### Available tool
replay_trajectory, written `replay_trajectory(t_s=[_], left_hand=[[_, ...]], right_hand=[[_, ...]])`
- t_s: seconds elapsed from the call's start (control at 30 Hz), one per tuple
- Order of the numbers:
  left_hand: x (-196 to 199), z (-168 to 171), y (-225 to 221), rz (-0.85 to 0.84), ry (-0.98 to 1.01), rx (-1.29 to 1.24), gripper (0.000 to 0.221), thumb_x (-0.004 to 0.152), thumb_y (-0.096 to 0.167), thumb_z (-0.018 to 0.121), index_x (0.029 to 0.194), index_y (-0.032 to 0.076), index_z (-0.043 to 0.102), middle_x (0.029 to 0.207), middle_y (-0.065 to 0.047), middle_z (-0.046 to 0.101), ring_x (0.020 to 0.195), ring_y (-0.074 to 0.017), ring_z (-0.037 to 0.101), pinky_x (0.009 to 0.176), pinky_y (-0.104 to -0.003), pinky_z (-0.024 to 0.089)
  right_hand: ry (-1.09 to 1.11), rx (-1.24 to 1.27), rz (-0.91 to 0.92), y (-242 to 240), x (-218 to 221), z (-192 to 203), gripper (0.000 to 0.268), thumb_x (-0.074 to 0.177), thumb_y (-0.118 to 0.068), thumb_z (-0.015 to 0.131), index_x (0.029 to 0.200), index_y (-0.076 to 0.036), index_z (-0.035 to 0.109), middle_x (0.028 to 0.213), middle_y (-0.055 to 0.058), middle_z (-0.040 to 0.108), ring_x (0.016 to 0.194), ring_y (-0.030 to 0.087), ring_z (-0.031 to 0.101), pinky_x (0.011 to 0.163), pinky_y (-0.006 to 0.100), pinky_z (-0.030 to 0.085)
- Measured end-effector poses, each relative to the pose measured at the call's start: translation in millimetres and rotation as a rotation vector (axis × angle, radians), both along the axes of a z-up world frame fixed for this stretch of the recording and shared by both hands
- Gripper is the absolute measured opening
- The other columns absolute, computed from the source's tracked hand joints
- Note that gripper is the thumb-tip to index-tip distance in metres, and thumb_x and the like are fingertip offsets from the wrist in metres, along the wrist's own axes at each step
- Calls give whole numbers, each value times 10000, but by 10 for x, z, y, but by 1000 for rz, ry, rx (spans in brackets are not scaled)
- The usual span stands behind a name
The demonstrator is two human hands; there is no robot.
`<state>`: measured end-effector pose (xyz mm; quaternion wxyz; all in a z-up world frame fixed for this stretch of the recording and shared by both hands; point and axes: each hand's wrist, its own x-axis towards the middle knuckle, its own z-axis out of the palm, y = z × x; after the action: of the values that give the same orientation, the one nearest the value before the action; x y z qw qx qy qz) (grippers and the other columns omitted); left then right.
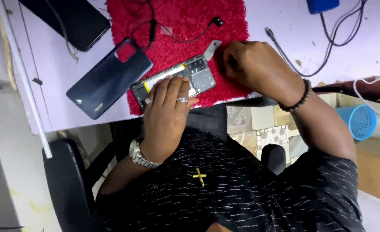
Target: Disassembling a smartphone by prying off the back cover and removing internal screws with a screwdriver.
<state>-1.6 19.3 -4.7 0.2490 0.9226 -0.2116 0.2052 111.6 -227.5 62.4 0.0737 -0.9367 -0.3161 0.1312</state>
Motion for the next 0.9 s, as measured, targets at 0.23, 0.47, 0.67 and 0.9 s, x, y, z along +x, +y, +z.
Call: replay_trajectory(t_s=[0.23, 0.47, 0.67, 0.9], left_hand=[[-13, -111, 0, 14, -25, 47, 594, 974, 336, 886, 1376, -38, 662, 1325, -161, 684, 1283, -352, 624, 1140, -493, 523], [-7, -42, 28, 9, -83, 85, 552, 1002, 333, 887, 1357, -24, 661, 1308, -173, 683, 1257, -354, 644, 1130, -502, 555], [-34, -72, 28, 40, -98, 111, 454, 1033, 342, 880, 1364, 72, 722, 1342, -157, 708, 1292, -344, 658, 1147, -495, 558], [-46, -100, 32, 39, -74, 115, 498, 1033, 337, 931, 1385, 75, 696, 1358, -159, 712, 1316, -340, 656, 1157, -482, 557]], right_hand=[[-125, 67, 32, -218, -30, 52, 262, 1019, -1, 725, 1272, 67, 735, 1121, 221, 766, 910, 381, 722, 808, 481, 589], [-297, 358, 73, -96, -452, 723, 160, 1207, 189, 520, 1364, 215, 537, 1406, 397, 606, 1315, 563, 584, 1141, 602, 480], [-419, 921, 145, 63, -523, 210, 345, 1222, -213, 455, 1463, -22, 299, 886, 295, 697, 881, 463, 833, 668, 472, 711], [-332, 1087, 214, 279, -526, -175, 318, 1204, -141, 452, 1439, -2, 290, 792, 291, 613, 715, 405, 760, 602, 430, 653]])
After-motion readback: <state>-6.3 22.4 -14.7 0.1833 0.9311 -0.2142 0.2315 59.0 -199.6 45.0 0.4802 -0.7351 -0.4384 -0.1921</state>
